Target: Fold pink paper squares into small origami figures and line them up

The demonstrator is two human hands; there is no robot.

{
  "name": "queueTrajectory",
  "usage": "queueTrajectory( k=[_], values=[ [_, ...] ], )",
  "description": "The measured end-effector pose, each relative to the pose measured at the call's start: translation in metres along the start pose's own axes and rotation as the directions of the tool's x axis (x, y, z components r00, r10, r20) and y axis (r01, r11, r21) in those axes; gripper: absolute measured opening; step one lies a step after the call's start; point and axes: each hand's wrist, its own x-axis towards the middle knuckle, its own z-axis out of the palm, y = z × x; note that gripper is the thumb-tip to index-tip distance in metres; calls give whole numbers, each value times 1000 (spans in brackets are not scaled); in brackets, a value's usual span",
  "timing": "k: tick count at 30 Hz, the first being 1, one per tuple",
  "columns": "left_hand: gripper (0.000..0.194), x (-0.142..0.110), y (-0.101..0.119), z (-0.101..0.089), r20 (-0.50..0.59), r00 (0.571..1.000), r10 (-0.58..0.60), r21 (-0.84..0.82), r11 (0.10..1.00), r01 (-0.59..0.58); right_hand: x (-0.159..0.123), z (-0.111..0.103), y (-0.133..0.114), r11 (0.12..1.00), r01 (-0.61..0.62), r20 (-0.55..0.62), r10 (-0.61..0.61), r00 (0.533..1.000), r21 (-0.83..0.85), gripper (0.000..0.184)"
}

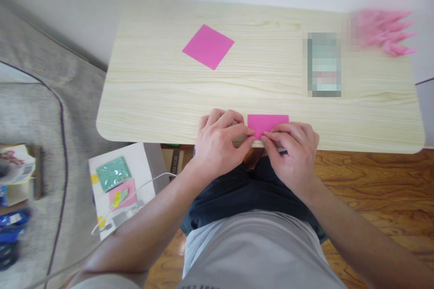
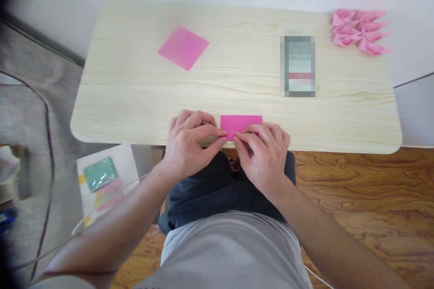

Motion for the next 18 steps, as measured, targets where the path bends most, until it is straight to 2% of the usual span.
queueTrajectory(
  k=[11,18],
  values=[
    [13,-1,10,3,2,1000,-22,44,999,22,2,5,-11,996,-66,-30,64,997,-60,11],
    [14,-3,8,4,4,1000,9,47,999,-9,-3,-6,13,985,-154,-76,148,986,-83,15]
  ],
)
